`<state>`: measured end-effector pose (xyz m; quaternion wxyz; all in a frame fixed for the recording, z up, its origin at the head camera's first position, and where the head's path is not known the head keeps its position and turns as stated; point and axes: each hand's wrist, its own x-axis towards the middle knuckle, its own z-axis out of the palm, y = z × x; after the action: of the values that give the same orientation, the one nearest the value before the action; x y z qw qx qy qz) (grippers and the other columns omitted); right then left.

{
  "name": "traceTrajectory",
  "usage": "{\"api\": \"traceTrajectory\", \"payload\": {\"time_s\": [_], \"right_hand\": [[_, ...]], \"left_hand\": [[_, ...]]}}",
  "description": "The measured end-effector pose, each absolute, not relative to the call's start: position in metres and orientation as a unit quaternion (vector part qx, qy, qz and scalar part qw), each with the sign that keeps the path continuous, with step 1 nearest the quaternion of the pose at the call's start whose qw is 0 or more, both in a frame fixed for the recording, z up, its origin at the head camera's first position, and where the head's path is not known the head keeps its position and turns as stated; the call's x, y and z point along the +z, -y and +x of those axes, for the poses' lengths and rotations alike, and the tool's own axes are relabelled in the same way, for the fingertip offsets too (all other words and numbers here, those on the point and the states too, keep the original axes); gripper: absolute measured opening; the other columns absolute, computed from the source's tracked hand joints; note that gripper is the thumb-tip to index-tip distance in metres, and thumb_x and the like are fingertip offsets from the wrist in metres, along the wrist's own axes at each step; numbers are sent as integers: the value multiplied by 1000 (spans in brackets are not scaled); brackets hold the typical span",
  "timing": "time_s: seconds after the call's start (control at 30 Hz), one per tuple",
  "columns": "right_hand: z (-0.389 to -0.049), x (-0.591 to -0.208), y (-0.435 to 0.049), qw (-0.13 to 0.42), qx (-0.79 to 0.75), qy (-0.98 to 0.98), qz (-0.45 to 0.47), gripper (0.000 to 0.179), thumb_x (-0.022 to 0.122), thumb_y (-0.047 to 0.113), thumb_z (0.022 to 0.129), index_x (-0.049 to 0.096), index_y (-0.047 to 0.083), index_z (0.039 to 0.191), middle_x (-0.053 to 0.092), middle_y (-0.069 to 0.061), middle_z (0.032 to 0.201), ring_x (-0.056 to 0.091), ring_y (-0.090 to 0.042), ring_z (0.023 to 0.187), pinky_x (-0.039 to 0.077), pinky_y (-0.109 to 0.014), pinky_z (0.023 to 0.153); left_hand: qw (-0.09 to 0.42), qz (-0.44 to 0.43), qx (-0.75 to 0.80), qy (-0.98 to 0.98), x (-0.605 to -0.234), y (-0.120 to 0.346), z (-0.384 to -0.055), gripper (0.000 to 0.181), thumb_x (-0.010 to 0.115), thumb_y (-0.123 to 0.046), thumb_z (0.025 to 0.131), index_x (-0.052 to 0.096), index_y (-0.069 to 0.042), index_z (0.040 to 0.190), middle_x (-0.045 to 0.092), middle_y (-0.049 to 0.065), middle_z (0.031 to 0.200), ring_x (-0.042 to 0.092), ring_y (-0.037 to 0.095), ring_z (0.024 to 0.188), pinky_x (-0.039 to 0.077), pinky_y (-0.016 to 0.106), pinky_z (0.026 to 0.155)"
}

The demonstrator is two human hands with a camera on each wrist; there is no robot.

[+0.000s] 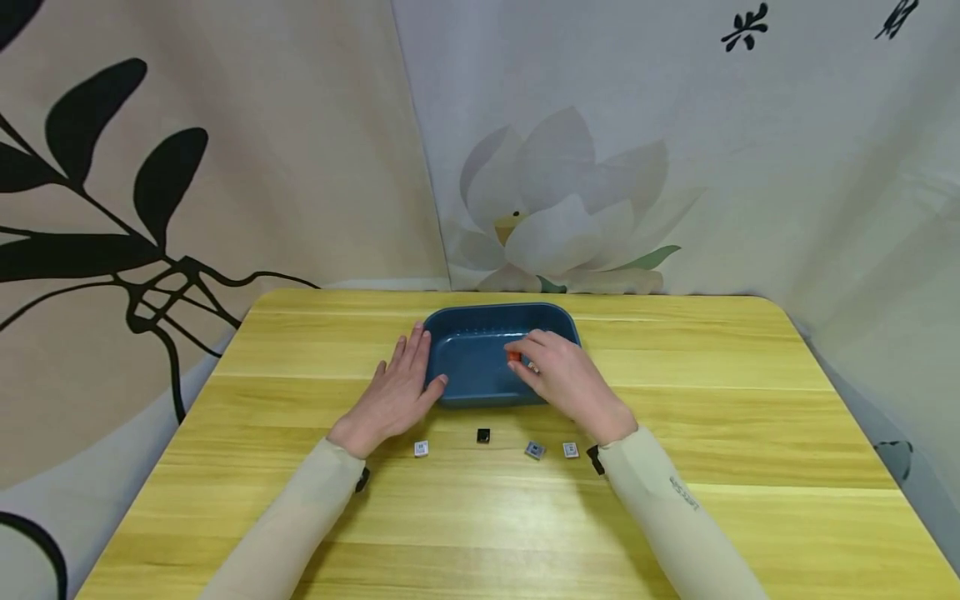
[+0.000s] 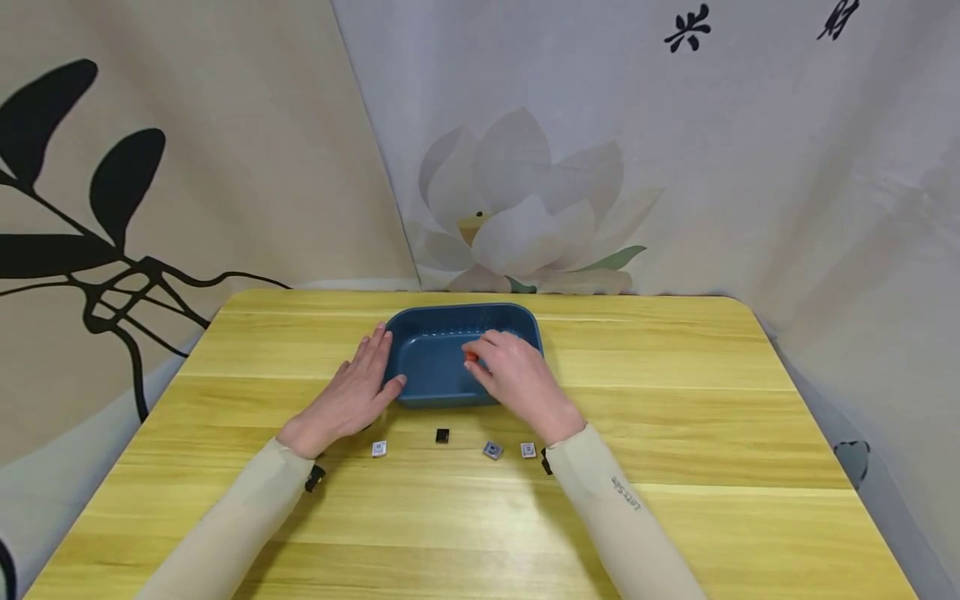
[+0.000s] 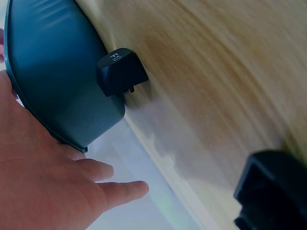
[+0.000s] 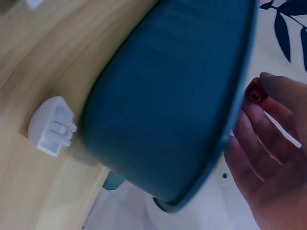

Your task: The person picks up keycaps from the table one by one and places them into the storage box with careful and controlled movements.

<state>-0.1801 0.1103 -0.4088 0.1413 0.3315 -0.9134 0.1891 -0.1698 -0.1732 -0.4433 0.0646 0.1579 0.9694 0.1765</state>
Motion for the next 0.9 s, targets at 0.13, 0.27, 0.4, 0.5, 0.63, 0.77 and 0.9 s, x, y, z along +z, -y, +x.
{"api": "traceTrajectory", "payload": {"time_s": [0.13,0.27,0.4,0.5,0.63,0.77,0.9], "right_hand": [[-189,-414,-108,113,193,921,317,23,76,19,96,77,8,116,70,0,99,63,-14,83,55,-30,74],[-196,-416,-104,70,199,928,306,24,75,21,97,77,7,116,68,1,95,60,-14,80,54,-30,73],[-202,-419,-102,38,185,936,297,23,74,22,98,77,7,116,71,-1,99,65,-16,85,56,-32,77],[-205,-421,-100,17,170,942,290,23,74,23,98,77,8,115,74,-2,103,68,-18,90,58,-34,80],[-207,-422,-98,-7,154,945,289,20,74,22,98,77,9,112,74,-3,103,69,-20,90,58,-35,79],[-208,-422,-97,-17,155,946,286,25,73,22,99,76,7,119,72,-6,108,69,-22,93,58,-37,82],[-206,-418,-101,-11,160,949,272,34,69,26,102,71,8,131,69,-8,119,67,-25,104,57,-41,90]], "left_hand": [[63,157,176,-970,-443,173,-170,82,35,-52,109,2,-1,165,-11,11,173,4,41,158,19,72,117],[61,156,173,-971,-443,173,-169,83,35,-52,109,2,-1,165,-11,11,173,4,42,158,19,72,117],[60,155,170,-971,-443,173,-169,82,35,-52,109,2,-1,165,-11,11,173,4,42,158,18,72,117],[60,155,170,-971,-443,173,-169,82,35,-52,109,2,-1,165,-11,11,173,5,42,158,18,71,118],[60,155,171,-971,-443,172,-169,82,35,-52,109,2,-1,165,-11,11,173,5,42,158,18,71,118],[61,155,174,-971,-443,172,-169,82,36,-51,109,3,-1,165,-11,11,173,4,42,158,18,71,118],[63,155,176,-970,-443,173,-169,82,36,-51,109,2,-1,165,-11,11,173,4,41,158,18,71,118]]}}
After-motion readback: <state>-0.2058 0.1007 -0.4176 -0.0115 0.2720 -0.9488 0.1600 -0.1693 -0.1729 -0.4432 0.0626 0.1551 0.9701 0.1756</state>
